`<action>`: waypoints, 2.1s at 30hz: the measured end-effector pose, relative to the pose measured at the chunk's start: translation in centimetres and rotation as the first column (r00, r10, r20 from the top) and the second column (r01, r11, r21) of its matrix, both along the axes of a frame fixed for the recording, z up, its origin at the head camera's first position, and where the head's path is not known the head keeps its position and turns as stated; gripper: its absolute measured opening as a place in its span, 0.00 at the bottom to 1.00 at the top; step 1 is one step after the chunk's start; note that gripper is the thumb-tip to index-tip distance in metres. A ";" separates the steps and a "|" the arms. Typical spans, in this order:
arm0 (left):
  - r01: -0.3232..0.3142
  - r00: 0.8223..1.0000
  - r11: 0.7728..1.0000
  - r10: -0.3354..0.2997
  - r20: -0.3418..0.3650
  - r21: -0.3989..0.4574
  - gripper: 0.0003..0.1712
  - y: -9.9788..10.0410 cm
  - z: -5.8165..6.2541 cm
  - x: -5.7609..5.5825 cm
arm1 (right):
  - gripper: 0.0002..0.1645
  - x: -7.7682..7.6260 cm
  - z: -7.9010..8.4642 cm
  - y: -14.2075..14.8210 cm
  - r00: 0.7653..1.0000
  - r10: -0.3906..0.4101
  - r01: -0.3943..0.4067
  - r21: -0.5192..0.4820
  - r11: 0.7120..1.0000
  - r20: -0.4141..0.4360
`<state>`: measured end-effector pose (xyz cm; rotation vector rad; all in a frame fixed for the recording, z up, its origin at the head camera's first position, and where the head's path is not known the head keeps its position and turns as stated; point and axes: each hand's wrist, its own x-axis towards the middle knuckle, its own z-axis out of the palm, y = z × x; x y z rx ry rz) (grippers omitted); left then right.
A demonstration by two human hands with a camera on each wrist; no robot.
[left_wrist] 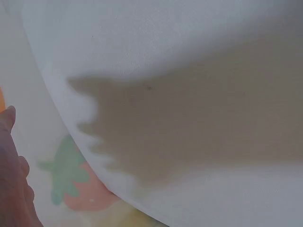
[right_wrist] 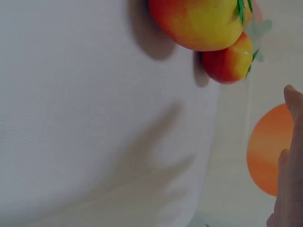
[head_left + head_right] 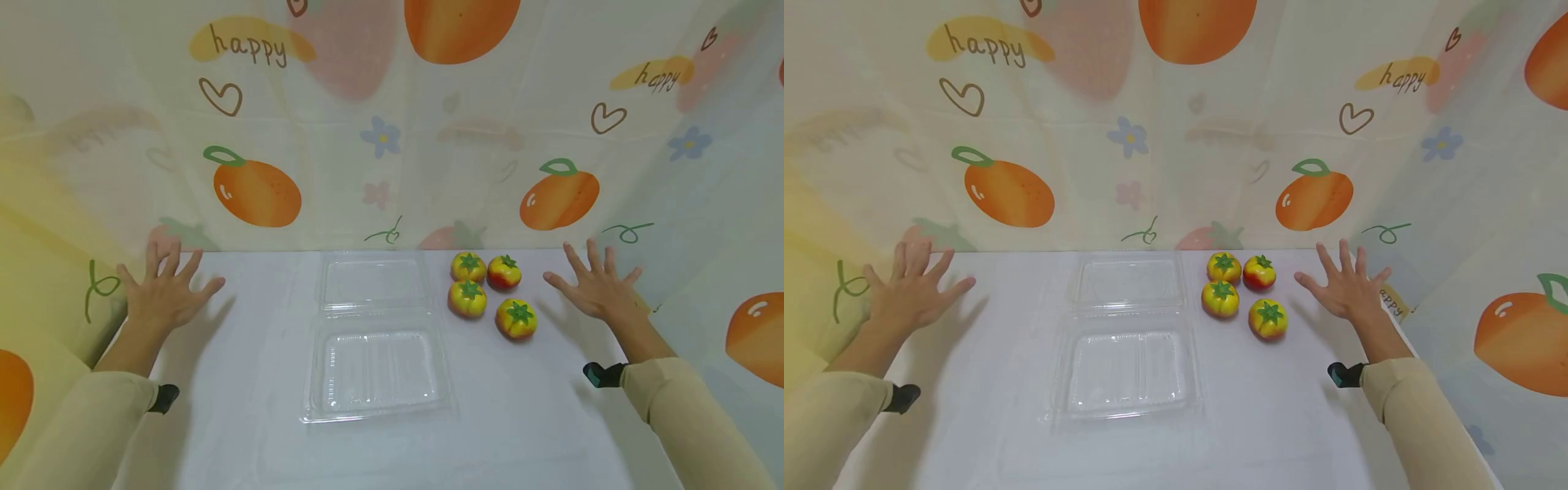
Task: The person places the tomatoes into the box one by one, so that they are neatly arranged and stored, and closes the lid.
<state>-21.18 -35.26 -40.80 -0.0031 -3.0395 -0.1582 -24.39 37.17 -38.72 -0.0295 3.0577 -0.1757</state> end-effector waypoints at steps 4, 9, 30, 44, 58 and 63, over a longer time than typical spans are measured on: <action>0.019 1.000 1.000 -0.019 0.017 -0.005 0.48 0.4 0.0 0.3 | 0.59 0.2 -0.1 -0.3 1.000 0.011 -0.011 0.003 1.000 0.004; 0.055 0.998 0.998 -0.055 0.018 -0.013 0.49 1.5 0.2 0.5 | 0.59 0.6 -0.1 -0.7 0.999 0.036 -0.036 0.009 0.999 0.007; 0.286 0.957 0.958 -0.285 -0.062 0.000 0.46 7.6 0.9 2.4 | 0.59 3.6 -0.7 -3.1 0.968 0.231 -0.213 -0.164 0.963 0.097; 0.436 0.899 0.897 -0.438 0.011 0.069 0.46 10.8 1.4 3.5 | 0.65 4.9 -1.9 -4.1 0.958 0.283 -0.243 -0.399 0.884 0.042; 0.529 0.836 0.839 -0.541 0.093 0.128 0.45 11.8 0.4 3.9 | 0.53 5.7 -3.1 -4.6 0.967 0.254 -0.208 -0.480 0.852 0.032; 0.553 0.819 0.823 -0.565 0.096 0.127 0.45 12.4 0.1 4.0 | 0.50 5.9 -3.5 -5.0 0.971 0.240 -0.208 -0.490 0.847 0.001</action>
